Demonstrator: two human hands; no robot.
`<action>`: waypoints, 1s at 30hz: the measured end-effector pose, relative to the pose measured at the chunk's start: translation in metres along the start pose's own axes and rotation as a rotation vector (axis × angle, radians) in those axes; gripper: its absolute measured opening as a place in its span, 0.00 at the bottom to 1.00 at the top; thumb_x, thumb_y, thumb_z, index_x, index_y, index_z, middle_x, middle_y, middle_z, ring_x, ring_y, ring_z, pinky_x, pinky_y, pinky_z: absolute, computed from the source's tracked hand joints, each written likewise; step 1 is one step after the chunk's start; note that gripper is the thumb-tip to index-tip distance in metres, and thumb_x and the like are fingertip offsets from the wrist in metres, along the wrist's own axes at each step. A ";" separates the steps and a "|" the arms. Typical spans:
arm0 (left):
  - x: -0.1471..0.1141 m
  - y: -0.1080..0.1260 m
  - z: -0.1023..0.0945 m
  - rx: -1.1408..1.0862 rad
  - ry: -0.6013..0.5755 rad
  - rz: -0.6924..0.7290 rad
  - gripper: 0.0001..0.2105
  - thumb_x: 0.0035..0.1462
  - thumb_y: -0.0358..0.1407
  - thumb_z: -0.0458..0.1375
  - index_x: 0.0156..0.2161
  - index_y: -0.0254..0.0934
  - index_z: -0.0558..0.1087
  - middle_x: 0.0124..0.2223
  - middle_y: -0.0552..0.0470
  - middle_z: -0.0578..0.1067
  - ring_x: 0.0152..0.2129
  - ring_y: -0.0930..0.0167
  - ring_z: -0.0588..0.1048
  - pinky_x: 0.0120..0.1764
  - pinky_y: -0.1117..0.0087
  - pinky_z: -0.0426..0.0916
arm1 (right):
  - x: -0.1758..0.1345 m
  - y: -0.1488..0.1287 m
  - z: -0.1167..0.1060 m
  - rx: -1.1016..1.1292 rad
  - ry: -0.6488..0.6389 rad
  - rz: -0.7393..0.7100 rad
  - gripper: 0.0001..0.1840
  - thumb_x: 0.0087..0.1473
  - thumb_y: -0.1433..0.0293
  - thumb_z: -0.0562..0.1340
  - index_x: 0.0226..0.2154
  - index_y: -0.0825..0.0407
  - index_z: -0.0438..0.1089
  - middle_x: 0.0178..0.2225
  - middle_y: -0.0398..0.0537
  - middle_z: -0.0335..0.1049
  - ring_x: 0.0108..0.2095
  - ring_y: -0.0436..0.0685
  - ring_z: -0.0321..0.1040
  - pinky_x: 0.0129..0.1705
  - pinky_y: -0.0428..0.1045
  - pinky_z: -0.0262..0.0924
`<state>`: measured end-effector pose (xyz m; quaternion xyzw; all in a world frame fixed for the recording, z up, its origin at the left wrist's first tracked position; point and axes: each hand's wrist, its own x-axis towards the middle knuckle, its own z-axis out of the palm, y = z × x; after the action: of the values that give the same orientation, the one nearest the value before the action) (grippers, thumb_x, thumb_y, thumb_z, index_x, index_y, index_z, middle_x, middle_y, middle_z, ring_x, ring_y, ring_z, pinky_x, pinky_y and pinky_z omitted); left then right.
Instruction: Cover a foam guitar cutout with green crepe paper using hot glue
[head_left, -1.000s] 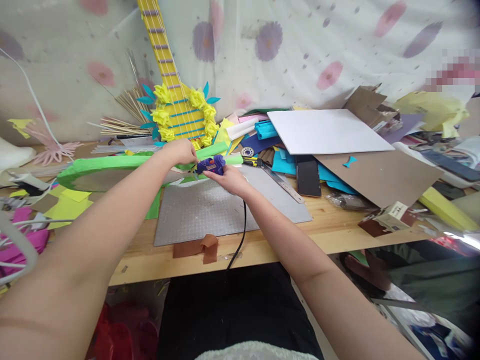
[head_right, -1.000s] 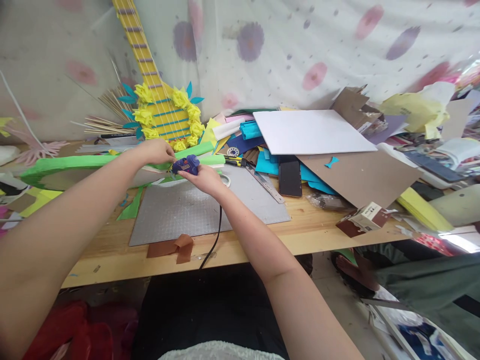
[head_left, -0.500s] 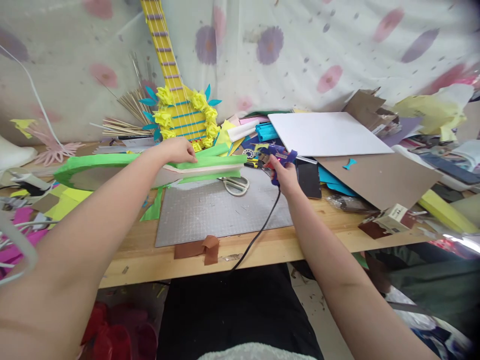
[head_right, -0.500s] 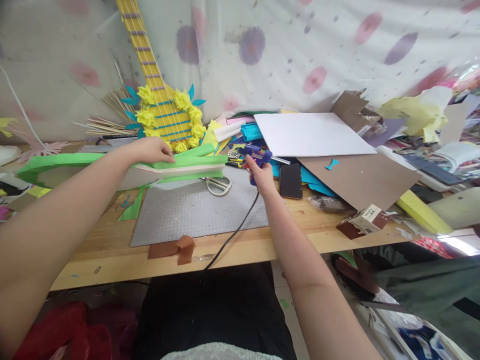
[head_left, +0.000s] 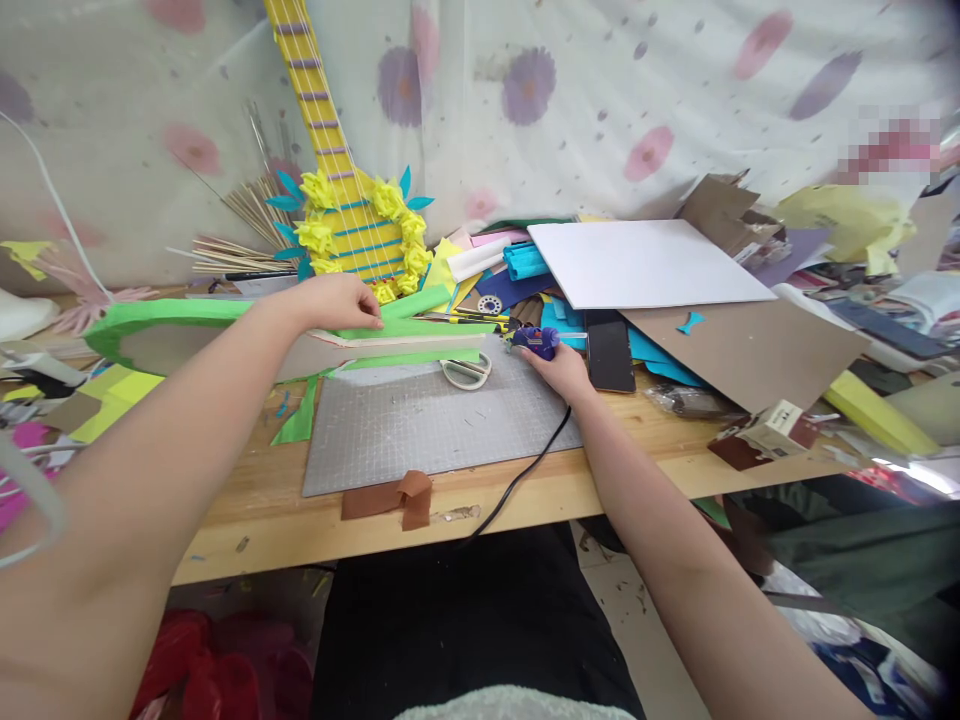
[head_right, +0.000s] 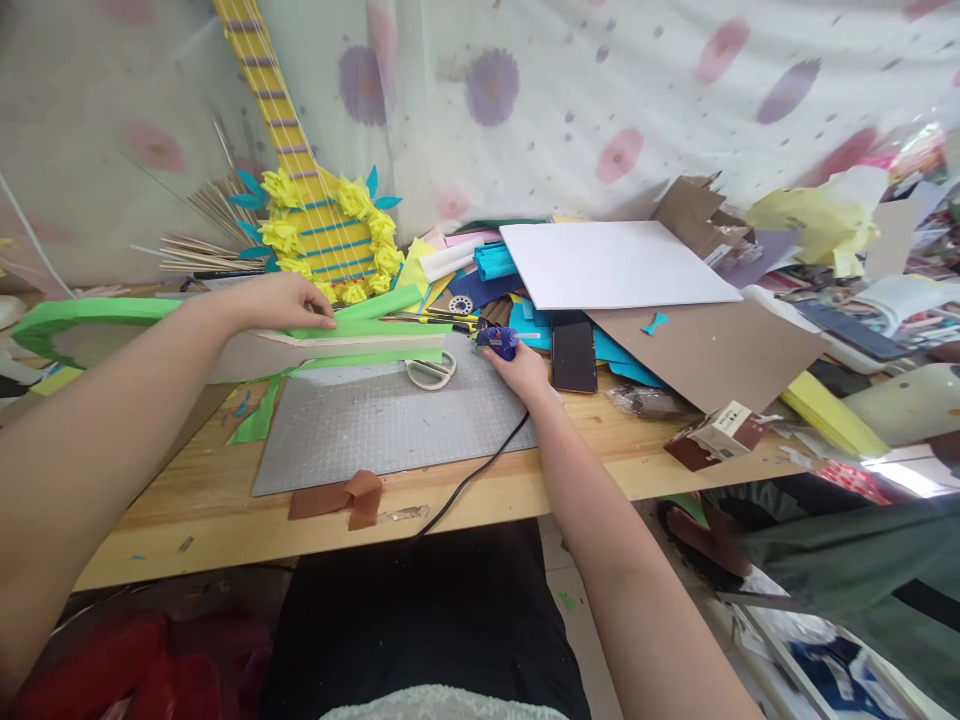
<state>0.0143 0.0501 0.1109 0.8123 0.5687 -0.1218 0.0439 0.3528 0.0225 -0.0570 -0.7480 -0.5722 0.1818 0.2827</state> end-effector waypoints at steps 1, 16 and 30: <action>0.000 0.001 0.001 0.005 0.003 0.008 0.20 0.49 0.47 0.53 0.41 0.42 0.79 0.40 0.54 0.79 0.37 0.67 0.74 0.40 0.72 0.63 | -0.001 0.001 -0.003 0.042 0.037 -0.016 0.33 0.45 0.50 0.64 0.48 0.54 0.68 0.43 0.58 0.73 0.44 0.64 0.71 0.46 0.56 0.63; 0.000 0.020 0.006 0.118 -0.004 0.100 0.18 0.46 0.42 0.52 0.38 0.41 0.79 0.36 0.53 0.79 0.32 0.69 0.74 0.36 0.72 0.63 | -0.015 -0.105 0.003 -0.320 -0.120 -0.831 0.34 0.48 0.68 0.66 0.57 0.52 0.59 0.52 0.55 0.69 0.51 0.64 0.67 0.50 0.56 0.61; -0.010 0.063 0.023 0.243 0.022 0.027 0.25 0.52 0.44 0.59 0.55 0.41 0.68 0.49 0.44 0.76 0.45 0.59 0.74 0.42 0.67 0.65 | -0.015 -0.119 -0.009 -0.393 -0.188 -0.812 0.20 0.53 0.71 0.61 0.51 0.50 0.66 0.43 0.46 0.77 0.43 0.57 0.71 0.37 0.46 0.54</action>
<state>0.0666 0.0136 0.0868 0.8205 0.5391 -0.1802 -0.0596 0.2649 0.0285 0.0242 -0.4828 -0.8659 0.0113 0.1306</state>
